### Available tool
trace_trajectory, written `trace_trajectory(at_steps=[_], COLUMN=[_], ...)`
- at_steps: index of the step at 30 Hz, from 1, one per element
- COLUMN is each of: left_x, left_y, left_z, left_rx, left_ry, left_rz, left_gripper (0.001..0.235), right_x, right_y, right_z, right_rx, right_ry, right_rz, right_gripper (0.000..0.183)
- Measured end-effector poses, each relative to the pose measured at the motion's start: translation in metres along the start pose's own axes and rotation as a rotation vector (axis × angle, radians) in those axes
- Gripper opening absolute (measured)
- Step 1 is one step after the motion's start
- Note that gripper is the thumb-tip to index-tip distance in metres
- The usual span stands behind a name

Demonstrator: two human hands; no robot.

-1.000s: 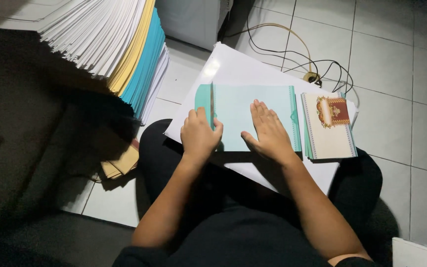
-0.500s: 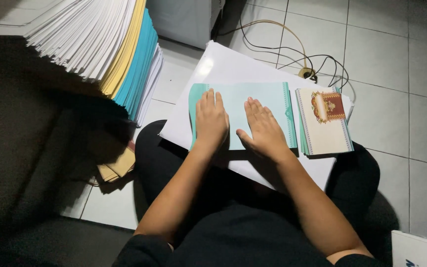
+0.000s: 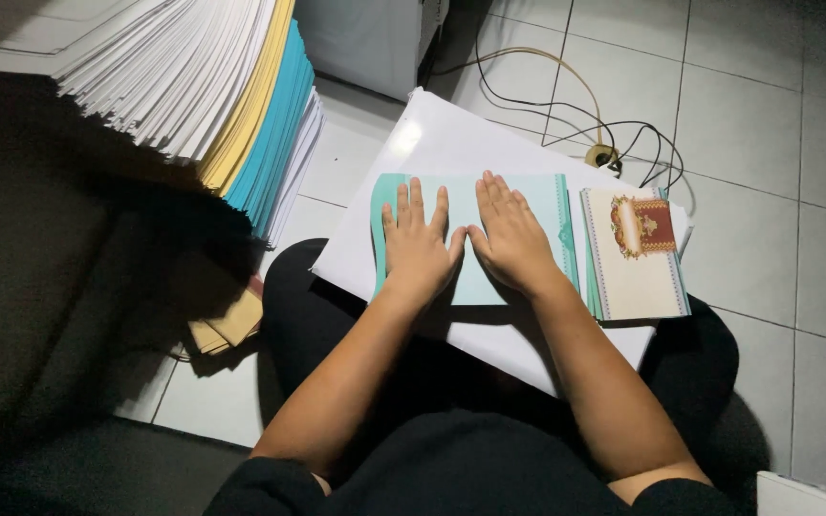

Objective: The person inserts a decorative cover sheet into a light blue notebook cover, smooths it flat, and repeats this process with multiple covers. The person handles several notebook covers and decorative sheets, stacking the completed units on the right.

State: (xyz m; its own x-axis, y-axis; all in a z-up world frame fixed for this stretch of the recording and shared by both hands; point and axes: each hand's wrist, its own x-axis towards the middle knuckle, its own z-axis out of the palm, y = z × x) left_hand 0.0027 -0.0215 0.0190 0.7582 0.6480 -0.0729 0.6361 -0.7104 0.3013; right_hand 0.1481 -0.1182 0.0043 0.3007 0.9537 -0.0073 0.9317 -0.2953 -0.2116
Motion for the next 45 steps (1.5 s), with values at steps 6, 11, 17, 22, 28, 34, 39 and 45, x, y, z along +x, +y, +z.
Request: trace_trajectory(at_steps=[6,11,17,22,28,34,39,45], left_x=[0.026,0.022,0.006,0.004,0.005,0.008,0.006,0.009], left_y=[-0.006,-0.015,-0.006,-0.005,-0.004,-0.003,0.0,-0.002], left_z=[-0.002,-0.006,-0.018,-0.02,-0.023,-0.024,-0.029,-0.026], left_rx=[0.03,-0.043,-0.028,-0.047,-0.05,-0.045,-0.038,-0.031], left_ry=[0.063,0.082,0.088,0.117,0.079,0.048,0.035,0.014], left_rz=[-0.01,0.021,0.018,0.021,-0.012,-0.041,-0.063,-0.058], left_gripper=[0.063,0.071,0.072,0.074,0.075,0.076,0.074,0.075], right_x=[-0.061,-0.08,-0.057,-0.01,0.013,-0.016,-0.056,-0.045], right_y=[-0.005,-0.001,-0.008,-0.006,-0.004,0.007,-0.002,-0.026], right_z=[-0.007,0.003,0.004,0.002,-0.013,-0.02,-0.017,0.005], right_rx=[-0.019,-0.04,0.0,-0.006,0.024,0.004,-0.04,0.004], right_ry=[-0.124,-0.123,-0.17,-0.086,-0.054,-0.004,-0.027,-0.049], right_rz=[-0.149,-0.145,-0.064,-0.009,0.108,0.376,0.31,0.054], right_gripper=[0.111,0.105,0.086,0.077,0.07,0.083,0.079,0.073])
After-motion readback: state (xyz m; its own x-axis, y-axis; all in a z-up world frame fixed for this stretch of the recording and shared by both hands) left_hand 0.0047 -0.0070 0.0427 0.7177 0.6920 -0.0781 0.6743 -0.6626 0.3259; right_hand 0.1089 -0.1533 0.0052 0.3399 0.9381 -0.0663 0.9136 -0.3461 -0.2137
